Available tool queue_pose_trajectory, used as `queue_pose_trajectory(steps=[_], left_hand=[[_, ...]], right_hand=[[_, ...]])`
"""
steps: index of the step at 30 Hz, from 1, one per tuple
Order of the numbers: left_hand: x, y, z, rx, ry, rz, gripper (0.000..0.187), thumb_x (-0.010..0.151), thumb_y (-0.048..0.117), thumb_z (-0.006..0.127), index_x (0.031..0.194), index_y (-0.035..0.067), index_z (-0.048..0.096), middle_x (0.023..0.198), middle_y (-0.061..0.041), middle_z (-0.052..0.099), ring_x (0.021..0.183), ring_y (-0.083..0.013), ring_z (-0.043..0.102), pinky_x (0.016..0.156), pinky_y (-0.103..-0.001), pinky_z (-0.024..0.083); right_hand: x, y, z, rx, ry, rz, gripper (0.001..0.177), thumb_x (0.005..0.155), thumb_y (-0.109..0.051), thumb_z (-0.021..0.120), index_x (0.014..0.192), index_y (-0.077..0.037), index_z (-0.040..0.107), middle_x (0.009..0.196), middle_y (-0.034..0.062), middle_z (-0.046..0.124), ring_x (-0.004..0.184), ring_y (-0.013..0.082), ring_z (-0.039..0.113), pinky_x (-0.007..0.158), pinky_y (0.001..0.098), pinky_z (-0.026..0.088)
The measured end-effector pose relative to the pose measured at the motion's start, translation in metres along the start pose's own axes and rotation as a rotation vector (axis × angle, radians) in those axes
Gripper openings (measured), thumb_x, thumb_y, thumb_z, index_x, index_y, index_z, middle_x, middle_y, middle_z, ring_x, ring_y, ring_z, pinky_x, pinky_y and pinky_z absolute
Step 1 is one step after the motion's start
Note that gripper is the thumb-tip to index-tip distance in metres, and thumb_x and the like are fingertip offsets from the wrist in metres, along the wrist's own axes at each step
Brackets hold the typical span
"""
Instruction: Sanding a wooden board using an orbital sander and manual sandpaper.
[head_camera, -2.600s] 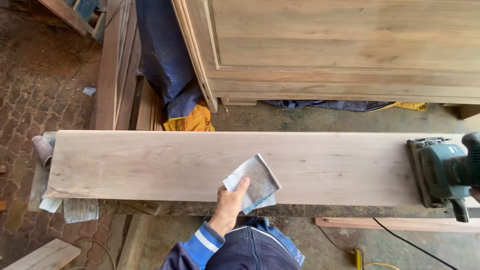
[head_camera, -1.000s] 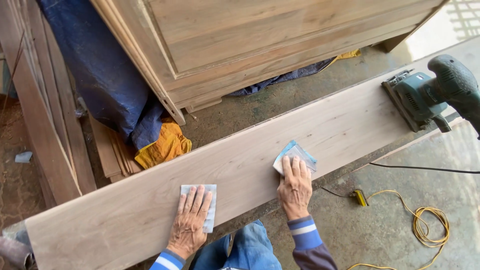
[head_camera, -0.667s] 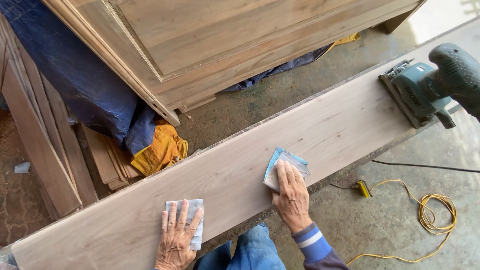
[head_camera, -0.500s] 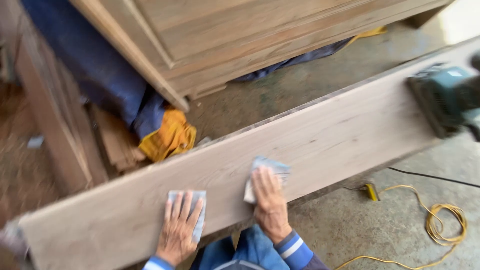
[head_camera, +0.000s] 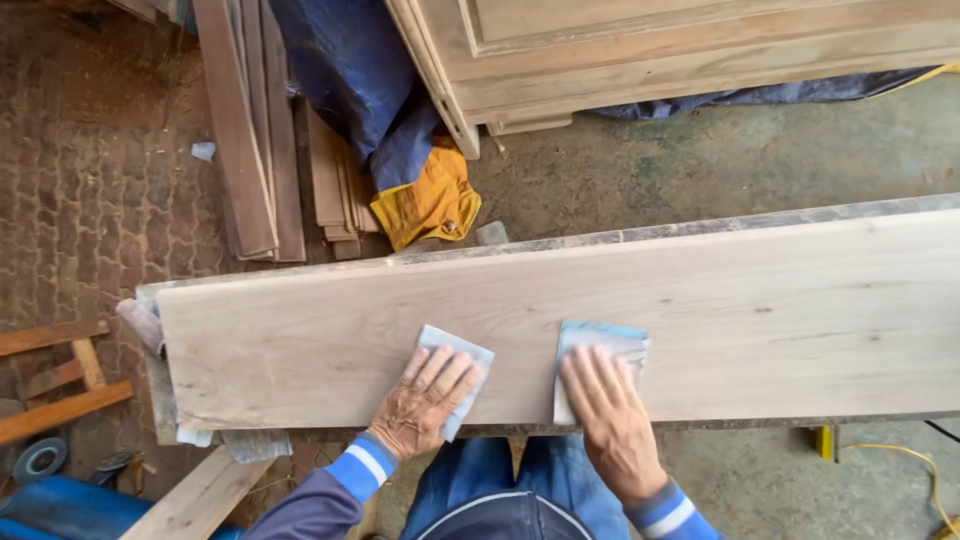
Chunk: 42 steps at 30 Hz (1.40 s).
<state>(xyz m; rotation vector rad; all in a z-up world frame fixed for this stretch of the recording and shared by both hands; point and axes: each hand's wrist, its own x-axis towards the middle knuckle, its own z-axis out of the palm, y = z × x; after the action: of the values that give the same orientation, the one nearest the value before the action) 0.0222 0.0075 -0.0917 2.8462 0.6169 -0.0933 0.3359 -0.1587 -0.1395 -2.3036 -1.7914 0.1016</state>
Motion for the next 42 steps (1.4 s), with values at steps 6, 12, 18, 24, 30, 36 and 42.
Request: queue_pose_trajectory(steps=[6,12,18,24,30,36,42], left_hand=[[-0.007,-0.004,-0.01,-0.006,0.143,0.147,0.061,0.094,0.022,0.063,0.153,0.013,0.051,0.157,-0.009,0.043,0.146,-0.0307,0.039,0.127,-0.047,0.031],[0.001,0.001,-0.026,-0.107,0.163,0.161,0.062,0.089,0.016,0.06,0.15,0.012,0.052,0.157,-0.015,0.045,0.146,-0.0342,0.041,0.125,-0.049,0.03],[0.001,-0.005,0.016,-0.096,0.108,0.169,0.07,0.077,0.018,0.06,0.147,0.013,0.051,0.154,-0.017,0.045,0.144,-0.0395,0.039,0.12,-0.055,0.026],[0.043,-0.066,0.162,0.427,0.863,0.354,0.045,0.099,0.041,0.063,0.139,0.022,0.057,0.143,-0.011,0.061,0.132,-0.0343,0.056,0.114,-0.054,0.034],[0.094,-0.074,0.199,0.471,0.818,0.46,0.049,0.097,0.041,0.067,0.141,0.027,0.051,0.14,-0.007,0.061,0.132,-0.0335,0.056,0.116,-0.058,0.031],[0.095,-0.083,0.227,0.532,0.738,0.491,0.055,0.096,0.04,0.071,0.143,0.031,0.046,0.139,-0.004,0.061,0.132,-0.0329,0.055,0.117,-0.062,0.028],[0.111,-0.087,0.221,0.524,0.747,0.517,0.059,0.094,0.044,0.07,0.146,0.028,0.046,0.139,-0.005,0.06,0.131,-0.0339,0.055,0.116,-0.062,0.028]], right_hand=[[-0.03,0.229,0.04,-0.131,0.143,-0.033,0.031,0.118,-0.02,0.051,0.143,-0.003,0.05,0.133,0.0195,0.058,0.121,0.0297,0.058,0.108,0.0366,0.05],[0.017,0.073,0.029,-0.093,-0.098,0.352,0.041,0.095,-0.004,0.051,0.135,-0.011,0.056,0.149,0.0177,0.057,0.116,0.0294,0.059,0.095,0.0415,0.05],[0.045,0.108,-0.027,0.184,-0.036,-0.415,0.064,0.085,-0.007,0.053,0.148,-0.002,0.047,0.155,0.0179,0.045,0.145,0.036,0.038,0.119,0.052,0.029],[0.045,0.242,-0.023,0.091,0.432,0.64,0.05,0.089,0.01,0.046,0.136,0.002,0.061,0.141,0.0256,0.061,0.136,0.0411,0.053,0.12,0.0455,0.042],[0.051,0.11,-0.007,0.379,0.196,0.756,0.041,0.094,0.0,0.047,0.133,-0.008,0.058,0.124,0.015,0.065,0.114,0.0299,0.063,0.104,0.0401,0.054],[0.075,0.27,-0.042,0.658,-0.052,0.784,0.034,0.098,-0.009,0.048,0.13,-0.017,0.056,0.11,0.0062,0.067,0.096,0.0206,0.071,0.091,0.0355,0.064],[0.064,0.118,-0.003,0.02,0.225,-0.151,0.052,0.089,-0.012,0.061,0.141,-0.007,0.054,0.144,0.0178,0.055,0.136,0.0355,0.05,0.113,0.0528,0.042]])
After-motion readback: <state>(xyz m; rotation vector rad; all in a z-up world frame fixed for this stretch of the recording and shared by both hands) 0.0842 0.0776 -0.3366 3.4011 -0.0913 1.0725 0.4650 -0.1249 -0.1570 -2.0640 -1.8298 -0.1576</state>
